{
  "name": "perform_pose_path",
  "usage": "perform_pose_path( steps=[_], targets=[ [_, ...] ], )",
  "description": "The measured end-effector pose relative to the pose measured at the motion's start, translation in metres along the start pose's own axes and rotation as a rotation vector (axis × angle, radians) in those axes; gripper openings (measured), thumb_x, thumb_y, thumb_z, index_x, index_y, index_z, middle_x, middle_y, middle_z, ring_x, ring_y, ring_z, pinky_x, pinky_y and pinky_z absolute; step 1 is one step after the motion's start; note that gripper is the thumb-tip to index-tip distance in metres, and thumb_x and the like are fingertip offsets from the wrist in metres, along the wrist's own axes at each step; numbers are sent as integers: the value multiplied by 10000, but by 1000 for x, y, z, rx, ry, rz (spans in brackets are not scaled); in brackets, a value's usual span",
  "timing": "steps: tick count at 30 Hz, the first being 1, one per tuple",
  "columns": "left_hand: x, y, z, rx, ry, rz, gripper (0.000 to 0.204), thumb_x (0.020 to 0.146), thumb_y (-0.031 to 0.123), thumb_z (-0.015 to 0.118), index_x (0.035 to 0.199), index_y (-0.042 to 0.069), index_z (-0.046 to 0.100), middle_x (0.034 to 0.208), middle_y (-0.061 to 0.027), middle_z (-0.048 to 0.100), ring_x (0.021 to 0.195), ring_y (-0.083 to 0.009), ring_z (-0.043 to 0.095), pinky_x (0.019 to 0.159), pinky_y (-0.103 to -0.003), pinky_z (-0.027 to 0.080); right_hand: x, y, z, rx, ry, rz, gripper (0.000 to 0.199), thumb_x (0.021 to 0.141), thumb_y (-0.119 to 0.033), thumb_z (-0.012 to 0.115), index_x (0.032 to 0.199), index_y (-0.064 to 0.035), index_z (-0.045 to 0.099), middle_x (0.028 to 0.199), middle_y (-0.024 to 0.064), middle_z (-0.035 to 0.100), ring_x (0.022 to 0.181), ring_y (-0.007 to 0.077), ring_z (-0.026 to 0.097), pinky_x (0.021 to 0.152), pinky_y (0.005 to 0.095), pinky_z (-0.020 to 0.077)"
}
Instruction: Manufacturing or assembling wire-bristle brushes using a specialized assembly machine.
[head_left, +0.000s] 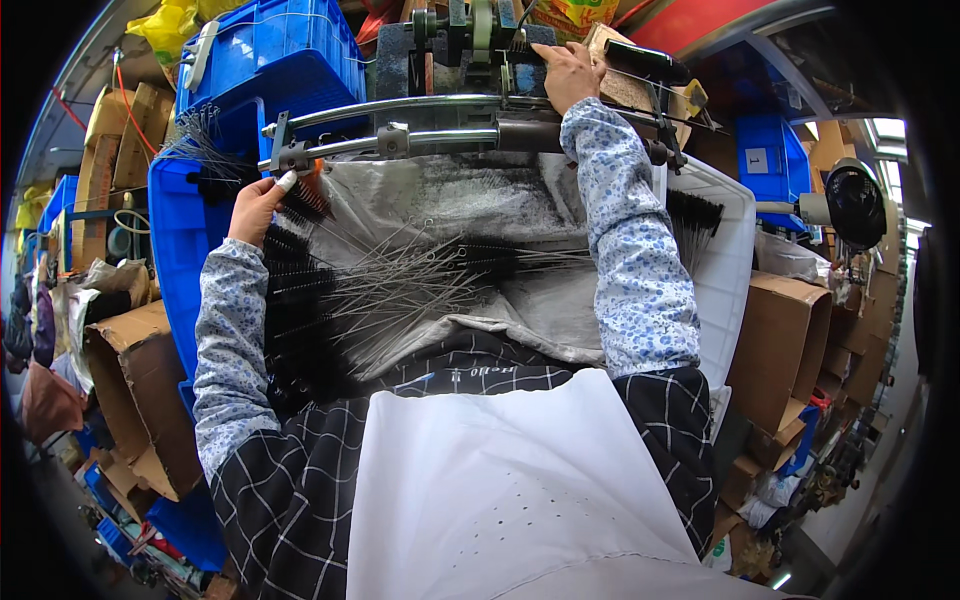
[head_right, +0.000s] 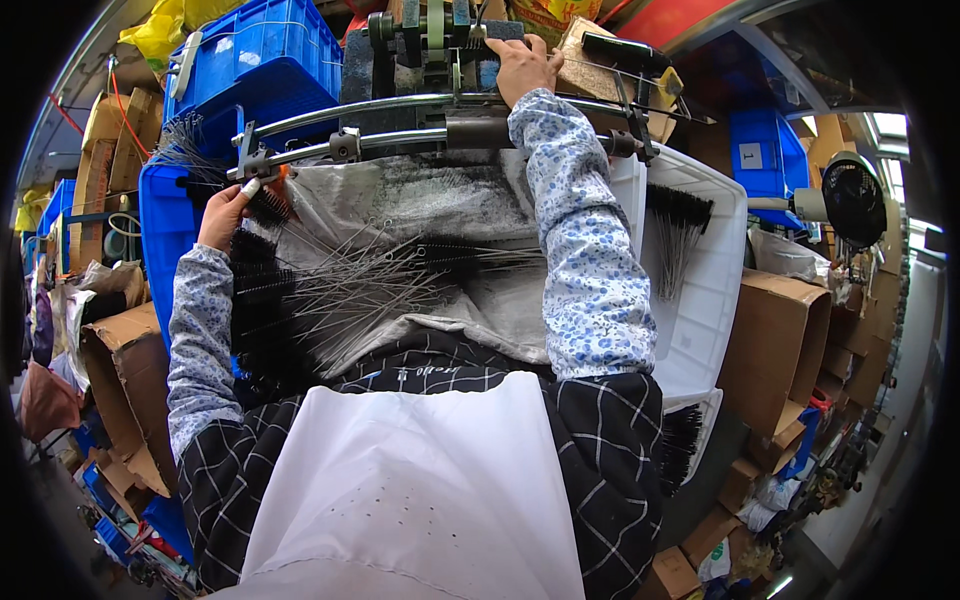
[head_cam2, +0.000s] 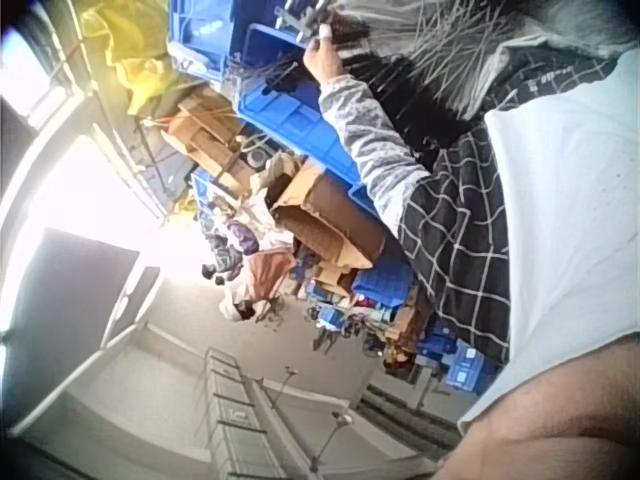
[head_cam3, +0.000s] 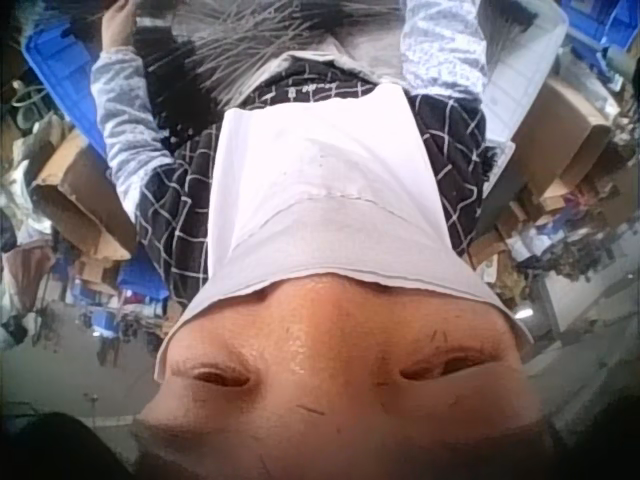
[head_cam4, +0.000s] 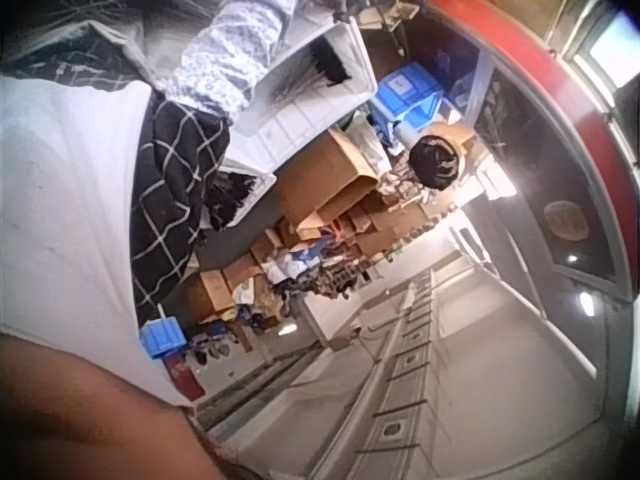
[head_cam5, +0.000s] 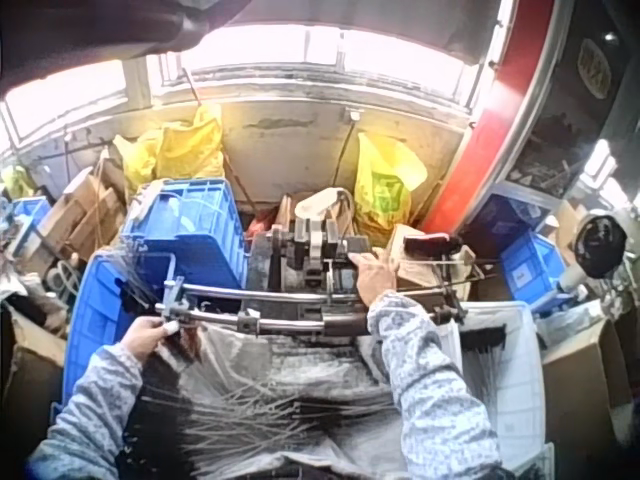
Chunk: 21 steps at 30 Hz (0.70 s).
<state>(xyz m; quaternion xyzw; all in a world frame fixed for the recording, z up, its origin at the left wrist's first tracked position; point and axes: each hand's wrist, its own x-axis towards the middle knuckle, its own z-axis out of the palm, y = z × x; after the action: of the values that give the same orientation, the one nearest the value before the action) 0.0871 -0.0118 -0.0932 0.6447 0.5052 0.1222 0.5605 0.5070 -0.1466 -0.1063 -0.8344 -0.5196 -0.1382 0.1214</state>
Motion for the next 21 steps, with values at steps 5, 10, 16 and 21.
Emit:
perform_pose_path(
  steps=[5, 10, 16, 21],
  targets=[
    [-14, -1, -10, -149, -36, -73, 280, 790, 275, 566, 891, 14, 587, 681, 26, 549, 540, -33, 474, 520, -167, 372, -15, 5, -12, -72, 77, 117, 347, 777, -239, 465, 1115, -163, 499, 1098, 41, 512, 1061, 233, 381, 879, 465, 227],
    [-20, -6, -22, -177, -7, 126, 175, 803, 194, 553, 803, 20, 540, 746, -28, 584, 607, -63, 525, 570, -190, 427, -26, 13, -15, 107, 9, 246, 392, 731, -271, 527, 1098, -133, 510, 1059, 47, 533, 1012, 207, 447, 849, 415, 291],
    [-31, 17, -43, 4, 187, 230, 178, 833, 194, 506, 883, 24, 529, 756, -36, 581, 599, -42, 480, 565, -166, 393, -25, -7, -15, 208, 31, 233, 355, 728, -218, 533, 1070, -123, 535, 1041, 60, 542, 965, 212, 497, 823, 394, 329],
    [-23, 0, -36, 71, 51, 116, 324, 803, 309, 541, 915, 5, 532, 731, -11, 559, 578, -24, 421, 541, -162, 354, -22, -20, -12, 219, 53, 215, 351, 725, -210, 533, 1064, -117, 539, 1032, 61, 544, 960, 212, 498, 808, 397, 339]
  ],
)
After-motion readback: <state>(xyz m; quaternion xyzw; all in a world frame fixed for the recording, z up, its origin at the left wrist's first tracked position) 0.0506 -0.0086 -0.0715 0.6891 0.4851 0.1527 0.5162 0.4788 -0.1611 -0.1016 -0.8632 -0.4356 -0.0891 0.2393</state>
